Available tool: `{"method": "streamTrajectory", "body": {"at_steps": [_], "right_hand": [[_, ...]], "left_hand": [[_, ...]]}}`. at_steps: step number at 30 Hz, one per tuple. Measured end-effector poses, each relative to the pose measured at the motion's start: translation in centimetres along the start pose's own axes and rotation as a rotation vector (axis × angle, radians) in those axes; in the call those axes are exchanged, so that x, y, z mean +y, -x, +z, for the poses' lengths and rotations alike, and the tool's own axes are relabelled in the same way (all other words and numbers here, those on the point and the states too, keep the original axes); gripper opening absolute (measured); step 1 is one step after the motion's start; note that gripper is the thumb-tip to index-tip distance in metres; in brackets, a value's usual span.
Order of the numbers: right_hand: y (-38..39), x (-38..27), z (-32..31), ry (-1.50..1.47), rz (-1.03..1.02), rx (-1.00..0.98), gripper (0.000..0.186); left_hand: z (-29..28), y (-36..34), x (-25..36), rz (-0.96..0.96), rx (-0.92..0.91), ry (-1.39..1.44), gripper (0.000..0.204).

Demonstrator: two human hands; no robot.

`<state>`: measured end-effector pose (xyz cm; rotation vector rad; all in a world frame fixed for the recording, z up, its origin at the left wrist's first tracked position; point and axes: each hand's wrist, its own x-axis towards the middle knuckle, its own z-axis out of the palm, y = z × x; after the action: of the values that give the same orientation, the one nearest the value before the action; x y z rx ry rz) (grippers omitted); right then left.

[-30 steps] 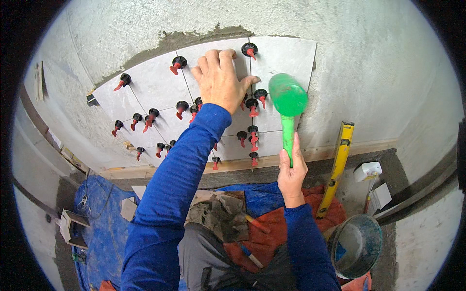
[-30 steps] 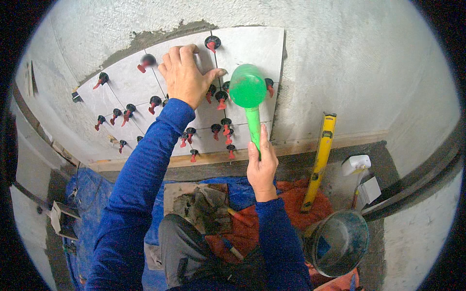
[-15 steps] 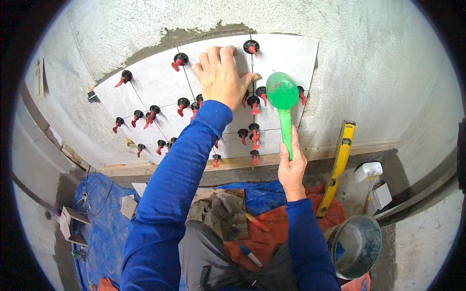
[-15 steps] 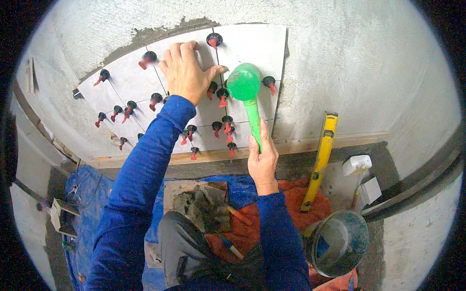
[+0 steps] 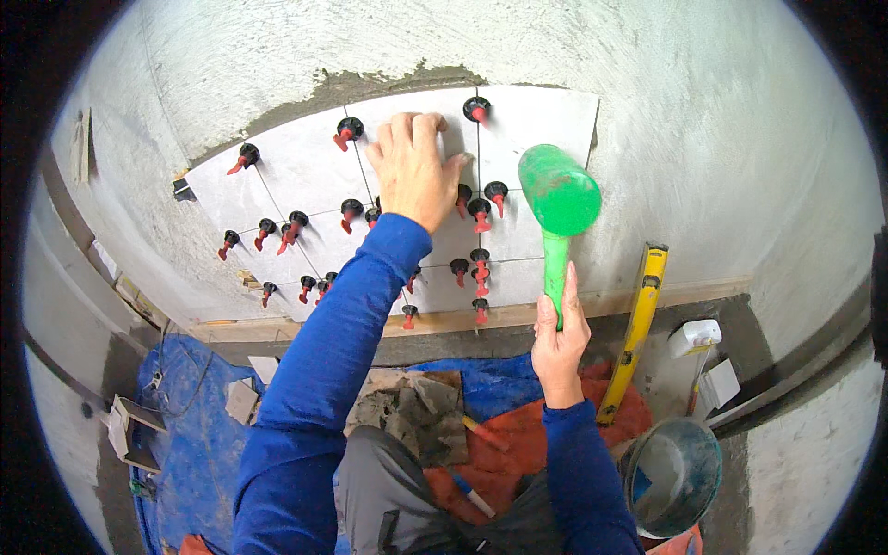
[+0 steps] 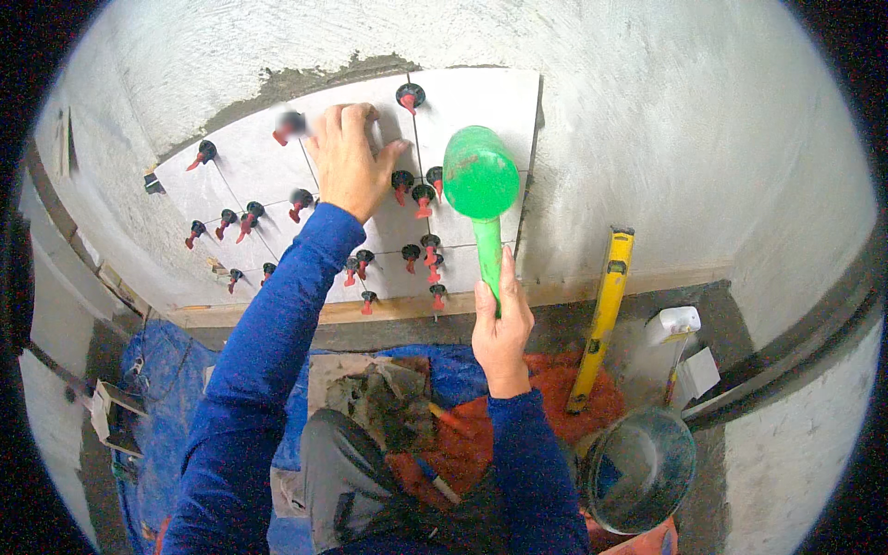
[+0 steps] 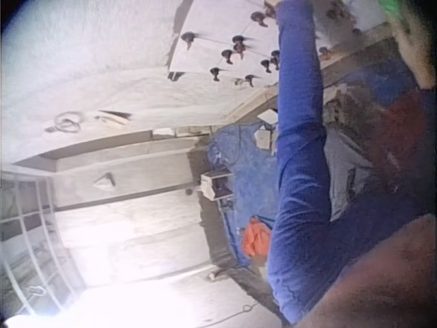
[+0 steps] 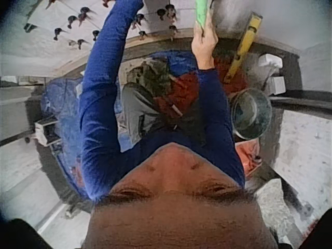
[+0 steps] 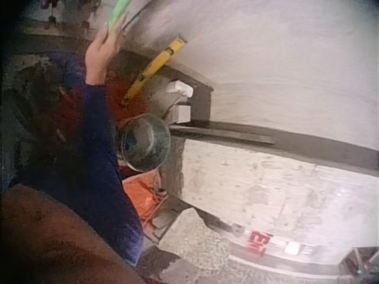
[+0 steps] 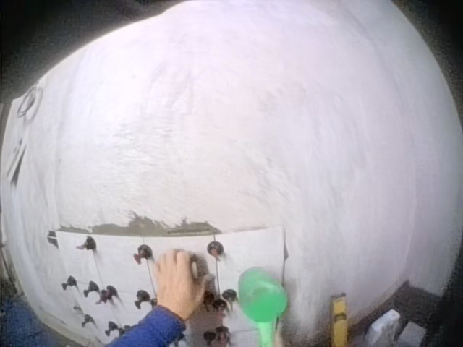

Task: The person is installing white tiles on a wall using tile leveling clips. They apply adhesive with a trowel, tap tiles into place with a rubber mallet, wipe excess adhesive with a sponge, and check alignment with a spirit level.

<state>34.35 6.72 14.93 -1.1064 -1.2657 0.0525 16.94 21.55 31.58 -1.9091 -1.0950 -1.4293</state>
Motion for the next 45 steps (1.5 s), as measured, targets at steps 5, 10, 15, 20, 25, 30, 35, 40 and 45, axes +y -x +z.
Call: {"method": "streamTrajectory", "body": {"at_steps": [5, 10, 15, 20, 25, 30, 35, 40, 45], "right_hand": [[-1.6, -0.5, 1.5, 0.139, -0.212, 0.002, 0.051], [-2.0, -1.2, 1.8, 0.094, -0.021, -0.112, 0.051], [-1.2, -1.6, 1.5, 0.091, -0.085, -0.020, 0.052], [-1.9, -1.4, 2.4, 0.065, -0.001, -0.109, 0.053], [-1.9, -1.5, 1.9, 0.006, 0.025, -0.124, 0.052], [-1.4, -0.3, 1.7, 0.074, -0.034, -0.023, 0.052], [-0.7, 1.0, 1.8, 0.066, -0.062, 0.061, 0.051], [-1.0, 0.8, 2.2, 0.054, -0.017, 0.059, 0.051], [-1.5, -0.1, 1.9, 0.048, -0.074, 0.070, 0.051]], "left_hand": [[-1.2, 1.3, -1.3, -0.022, 0.003, 0.110, 0.043], [-2.4, 2.5, -0.9, 0.035, 0.071, 0.199, 0.039], [-3.1, 2.9, -1.2, 0.015, 0.062, 0.247, 0.035], [-3.2, 3.6, -1.9, -0.034, -0.010, 0.324, 0.034], [-1.2, 2.0, -0.1, -0.028, 0.037, 0.236, 0.037], [0.9, 0.2, 2.7, -0.155, 0.026, 0.010, 0.058], [1.7, 0.2, 3.5, -0.215, 0.032, -0.065, 0.068], [2.0, 0.2, 3.2, -0.201, 0.053, -0.073, 0.066], [2.0, 0.2, 3.2, -0.201, 0.036, -0.094, 0.068]]}}
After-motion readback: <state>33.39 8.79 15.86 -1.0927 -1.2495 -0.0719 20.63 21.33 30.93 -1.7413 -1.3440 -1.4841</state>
